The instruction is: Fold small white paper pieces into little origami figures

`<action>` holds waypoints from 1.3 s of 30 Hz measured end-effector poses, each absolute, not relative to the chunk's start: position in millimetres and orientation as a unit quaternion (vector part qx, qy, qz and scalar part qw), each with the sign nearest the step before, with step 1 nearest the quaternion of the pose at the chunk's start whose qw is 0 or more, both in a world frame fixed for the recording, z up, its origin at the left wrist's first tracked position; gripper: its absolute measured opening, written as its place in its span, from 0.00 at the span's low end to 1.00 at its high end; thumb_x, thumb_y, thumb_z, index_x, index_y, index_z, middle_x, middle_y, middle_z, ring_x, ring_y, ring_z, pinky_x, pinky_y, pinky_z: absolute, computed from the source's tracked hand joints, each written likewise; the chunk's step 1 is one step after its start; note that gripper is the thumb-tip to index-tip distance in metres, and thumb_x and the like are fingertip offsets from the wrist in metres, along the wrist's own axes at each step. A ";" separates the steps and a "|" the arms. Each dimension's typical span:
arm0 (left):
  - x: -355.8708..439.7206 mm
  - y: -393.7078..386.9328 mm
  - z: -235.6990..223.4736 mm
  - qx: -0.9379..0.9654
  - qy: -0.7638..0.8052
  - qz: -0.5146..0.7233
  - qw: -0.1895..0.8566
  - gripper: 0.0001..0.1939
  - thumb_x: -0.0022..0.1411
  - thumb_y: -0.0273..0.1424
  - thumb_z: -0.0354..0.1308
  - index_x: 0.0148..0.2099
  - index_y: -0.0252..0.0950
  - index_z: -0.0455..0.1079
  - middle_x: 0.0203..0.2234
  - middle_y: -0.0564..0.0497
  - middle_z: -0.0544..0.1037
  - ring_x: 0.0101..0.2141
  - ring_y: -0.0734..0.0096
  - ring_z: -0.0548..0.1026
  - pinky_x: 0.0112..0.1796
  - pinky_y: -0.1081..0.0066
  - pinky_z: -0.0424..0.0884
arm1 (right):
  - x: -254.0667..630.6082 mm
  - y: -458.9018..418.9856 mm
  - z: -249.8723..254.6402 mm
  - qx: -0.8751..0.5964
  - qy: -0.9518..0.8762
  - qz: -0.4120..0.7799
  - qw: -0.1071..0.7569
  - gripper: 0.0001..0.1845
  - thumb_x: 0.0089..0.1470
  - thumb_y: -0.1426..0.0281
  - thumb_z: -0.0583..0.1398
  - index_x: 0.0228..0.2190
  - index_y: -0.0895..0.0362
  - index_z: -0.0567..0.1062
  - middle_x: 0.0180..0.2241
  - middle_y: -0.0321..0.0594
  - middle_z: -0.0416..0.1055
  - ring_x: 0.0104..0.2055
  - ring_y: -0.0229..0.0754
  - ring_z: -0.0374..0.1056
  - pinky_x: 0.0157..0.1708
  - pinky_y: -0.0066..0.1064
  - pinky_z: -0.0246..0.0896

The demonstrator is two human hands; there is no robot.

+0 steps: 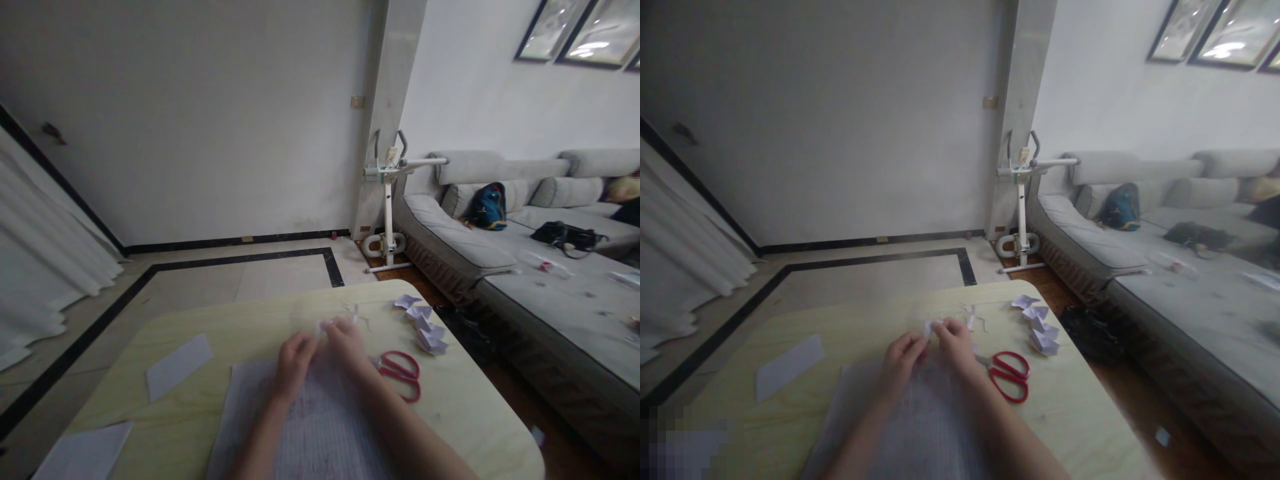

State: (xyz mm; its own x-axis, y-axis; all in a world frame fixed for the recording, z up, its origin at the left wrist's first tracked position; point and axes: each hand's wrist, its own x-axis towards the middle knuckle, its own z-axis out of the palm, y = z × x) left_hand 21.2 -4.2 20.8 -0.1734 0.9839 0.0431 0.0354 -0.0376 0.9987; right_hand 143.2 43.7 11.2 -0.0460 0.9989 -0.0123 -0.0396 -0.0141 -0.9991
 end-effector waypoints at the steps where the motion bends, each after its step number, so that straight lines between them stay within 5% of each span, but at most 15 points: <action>1: 21.3 -4.3 20.3 0.471 0.540 0.544 0.438 0.17 0.55 0.41 0.59 0.21 0.35 0.67 0.15 0.57 0.67 0.20 0.75 0.65 0.22 0.77 0.61 | 142.8 43.0 10.8 -0.480 -0.494 0.530 0.495 0.16 0.44 0.59 0.62 0.16 0.56 0.68 0.14 0.29 0.59 0.19 0.34 0.55 0.20 0.26 0.50; 8: 14.7 -2.4 13.6 0.467 0.542 0.548 0.432 0.20 0.60 0.45 0.52 0.27 0.34 0.72 0.18 0.54 0.71 0.21 0.72 0.68 0.23 0.75 0.63 | 143.7 43.2 11.0 -0.475 -0.472 0.547 0.502 0.19 0.49 0.56 0.58 0.17 0.55 0.63 0.14 0.28 0.56 0.17 0.33 0.52 0.19 0.26 0.49; 13: 18.7 -3.5 16.8 0.492 0.543 0.537 0.417 0.17 0.57 0.43 0.57 0.30 0.33 0.73 0.20 0.54 0.72 0.23 0.71 0.68 0.25 0.76 0.64 | 142.9 43.3 10.6 -0.468 -0.492 0.533 0.505 0.17 0.47 0.57 0.60 0.19 0.56 0.67 0.16 0.29 0.59 0.20 0.34 0.55 0.21 0.25 0.51; 39: 16.7 -2.2 6.8 0.542 0.538 0.510 0.396 0.14 0.60 0.39 0.54 0.27 0.35 0.69 0.19 0.56 0.68 0.23 0.72 0.65 0.25 0.76 0.60 | 141.2 36.6 19.7 -0.436 -0.535 0.575 0.440 0.08 0.46 0.67 0.60 0.23 0.60 0.74 0.20 0.34 0.68 0.24 0.36 0.63 0.24 0.25 0.56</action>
State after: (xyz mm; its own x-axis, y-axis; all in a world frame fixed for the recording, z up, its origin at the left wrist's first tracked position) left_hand 16.7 -2.2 6.8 -0.0986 0.9869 0.1280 0.1790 -0.1089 0.9778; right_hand 141.2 36.6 19.7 -0.2326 0.9721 -0.0308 -0.0395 -0.0411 -0.9984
